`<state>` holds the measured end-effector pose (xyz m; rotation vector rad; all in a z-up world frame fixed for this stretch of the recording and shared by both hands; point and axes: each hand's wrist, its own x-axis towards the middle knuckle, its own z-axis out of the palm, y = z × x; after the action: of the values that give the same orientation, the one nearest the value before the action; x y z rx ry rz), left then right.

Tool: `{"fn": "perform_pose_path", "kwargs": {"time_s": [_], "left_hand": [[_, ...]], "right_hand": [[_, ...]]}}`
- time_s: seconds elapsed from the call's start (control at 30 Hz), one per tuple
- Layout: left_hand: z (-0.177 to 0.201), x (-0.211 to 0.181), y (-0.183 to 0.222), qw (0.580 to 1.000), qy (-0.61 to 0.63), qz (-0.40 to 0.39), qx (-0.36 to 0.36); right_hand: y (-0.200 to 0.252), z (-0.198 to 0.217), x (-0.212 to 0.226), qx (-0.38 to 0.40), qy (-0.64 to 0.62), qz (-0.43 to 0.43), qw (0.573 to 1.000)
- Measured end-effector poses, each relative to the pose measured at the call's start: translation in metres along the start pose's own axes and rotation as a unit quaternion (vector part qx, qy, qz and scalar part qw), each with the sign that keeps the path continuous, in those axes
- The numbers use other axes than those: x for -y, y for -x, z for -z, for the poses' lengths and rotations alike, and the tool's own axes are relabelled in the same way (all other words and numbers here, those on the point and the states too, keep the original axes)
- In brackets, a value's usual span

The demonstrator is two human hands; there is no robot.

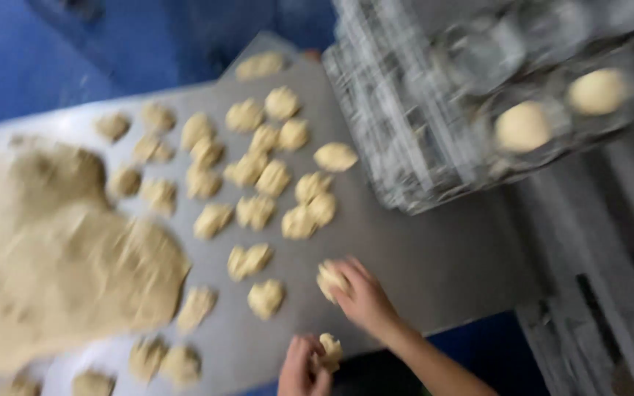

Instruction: Portioning and shaping dough into round balls and placing them into individual baking tins on a tray.

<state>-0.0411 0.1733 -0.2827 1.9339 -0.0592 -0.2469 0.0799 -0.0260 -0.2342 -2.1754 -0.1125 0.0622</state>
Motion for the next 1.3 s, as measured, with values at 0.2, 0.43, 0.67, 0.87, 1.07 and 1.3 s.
{"fn": "perform_pose_path", "kwargs": {"time_s": [0.2, 0.43, 0.67, 0.87, 1.07, 1.3], "left_hand": [[-0.032, -0.002, -0.127, 0.922, -0.32, -0.212, 0.047], [-0.146, 0.07, -0.063, 0.873, -0.427, -0.237, -0.022], [-0.098, 0.019, -0.162, 0.876, -0.408, -0.254, -0.032], [-0.175, 0.181, -0.062, 0.838, -0.411, -0.351, -0.072], [-0.099, -0.027, -0.174, 0.893, -0.416, -0.168, 0.02], [-0.107, 0.079, -0.087, 0.844, -0.488, -0.224, -0.012]], "right_hand": [[0.046, 0.087, -0.15, -0.044, 0.168, -0.036, 0.984], [0.075, 0.014, -0.167, -0.04, 0.169, 0.064, 0.983], [-0.015, 0.092, -0.165, -0.154, 0.316, -0.02, 0.936], [0.029, 0.067, -0.188, -0.181, 0.209, 0.116, 0.954], [-0.015, 0.101, -0.189, -0.208, 0.337, 0.064, 0.916], [0.016, 0.127, -0.177, -0.093, 0.305, -0.029, 0.947]]}}
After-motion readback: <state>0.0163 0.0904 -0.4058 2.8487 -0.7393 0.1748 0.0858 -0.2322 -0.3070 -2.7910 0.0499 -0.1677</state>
